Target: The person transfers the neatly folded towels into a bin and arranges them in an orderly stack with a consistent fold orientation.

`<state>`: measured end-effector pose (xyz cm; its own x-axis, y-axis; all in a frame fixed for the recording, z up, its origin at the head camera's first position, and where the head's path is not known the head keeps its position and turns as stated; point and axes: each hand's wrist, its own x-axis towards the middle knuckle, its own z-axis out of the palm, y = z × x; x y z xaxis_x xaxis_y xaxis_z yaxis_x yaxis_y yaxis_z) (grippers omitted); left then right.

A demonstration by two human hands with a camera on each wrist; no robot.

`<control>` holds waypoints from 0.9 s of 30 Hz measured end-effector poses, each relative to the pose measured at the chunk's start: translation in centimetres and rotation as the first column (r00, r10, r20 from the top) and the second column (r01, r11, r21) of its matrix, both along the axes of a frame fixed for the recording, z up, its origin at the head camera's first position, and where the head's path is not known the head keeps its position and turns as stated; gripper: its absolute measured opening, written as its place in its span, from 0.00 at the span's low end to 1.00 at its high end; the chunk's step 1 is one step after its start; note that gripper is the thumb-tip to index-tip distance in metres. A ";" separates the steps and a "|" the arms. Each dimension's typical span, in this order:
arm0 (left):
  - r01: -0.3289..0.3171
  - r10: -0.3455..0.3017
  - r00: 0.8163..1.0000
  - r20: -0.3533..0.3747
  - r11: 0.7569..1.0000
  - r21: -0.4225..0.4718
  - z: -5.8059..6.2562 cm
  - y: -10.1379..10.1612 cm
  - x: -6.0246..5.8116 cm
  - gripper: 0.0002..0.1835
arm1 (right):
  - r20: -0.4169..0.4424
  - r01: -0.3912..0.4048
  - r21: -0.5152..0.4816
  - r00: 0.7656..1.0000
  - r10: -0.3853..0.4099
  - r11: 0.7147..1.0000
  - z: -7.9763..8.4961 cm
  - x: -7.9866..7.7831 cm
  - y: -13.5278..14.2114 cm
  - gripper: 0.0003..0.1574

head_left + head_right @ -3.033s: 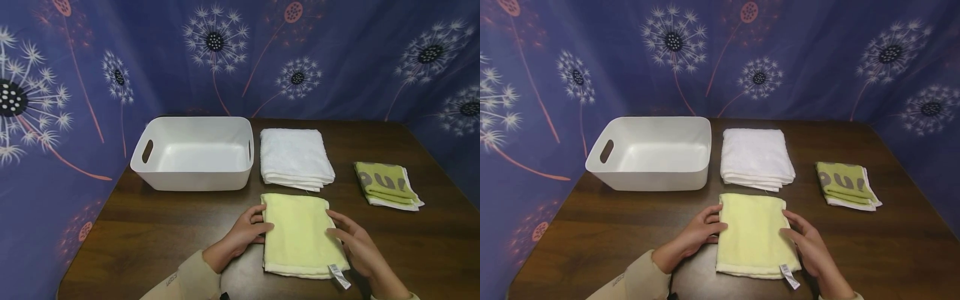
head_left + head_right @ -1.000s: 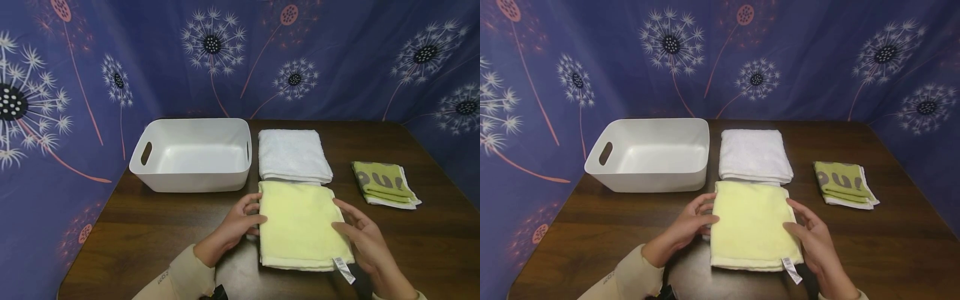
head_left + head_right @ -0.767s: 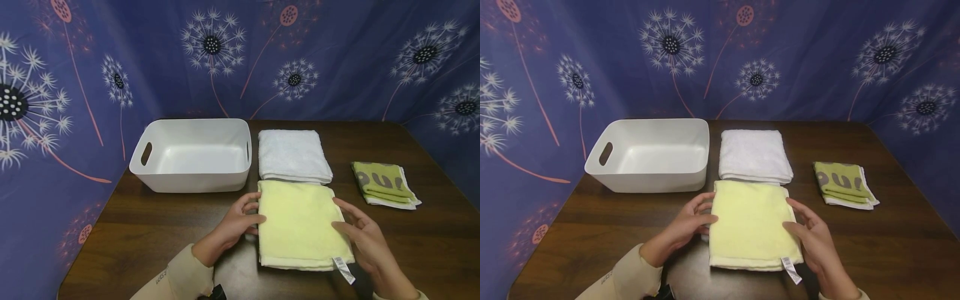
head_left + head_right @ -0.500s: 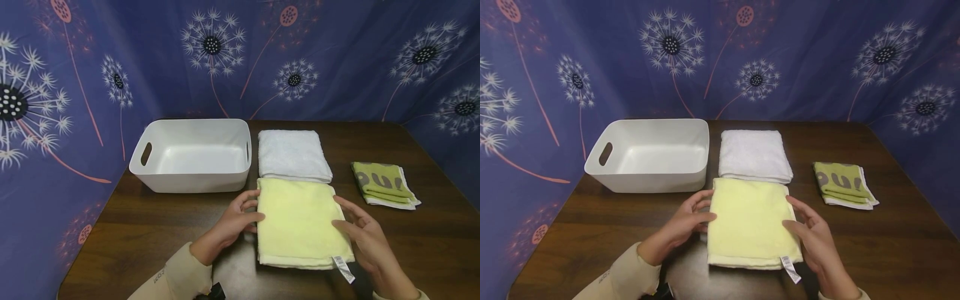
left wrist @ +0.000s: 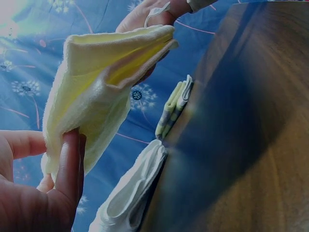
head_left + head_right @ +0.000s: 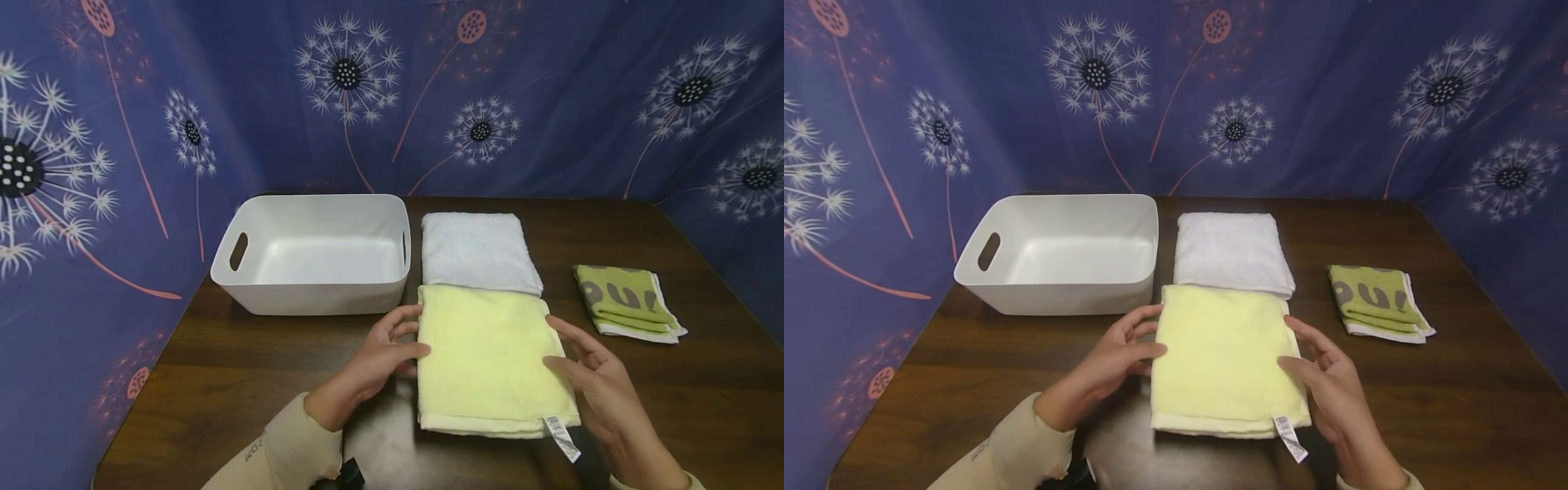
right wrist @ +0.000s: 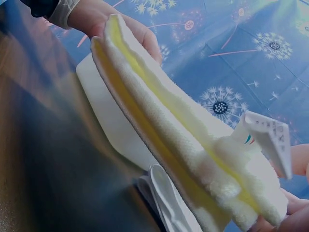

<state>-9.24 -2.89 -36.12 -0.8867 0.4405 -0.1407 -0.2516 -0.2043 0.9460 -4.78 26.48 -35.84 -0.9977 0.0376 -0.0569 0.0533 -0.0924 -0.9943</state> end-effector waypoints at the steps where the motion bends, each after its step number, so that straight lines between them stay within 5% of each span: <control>1: 0.003 -0.003 1.000 -0.004 1.000 0.003 0.1 0.0 0.0 0.32 | 0.003 0.006 0.008 1.000 -0.006 1.000 0.1 0.0 0.0 0.34; 10: 0.004 -0.003 1.000 -0.018 1.000 0.029 0.7 -0.2 -0.1 0.33 | -0.006 0.016 0.031 1.000 -0.016 0.999 0.7 0.0 -0.1 0.34; 27: -0.014 0.020 0.998 -0.055 0.993 0.115 1.5 -0.3 -0.3 0.34 | -0.040 -0.022 -0.103 0.999 0.018 0.994 2.0 0.0 -0.7 0.35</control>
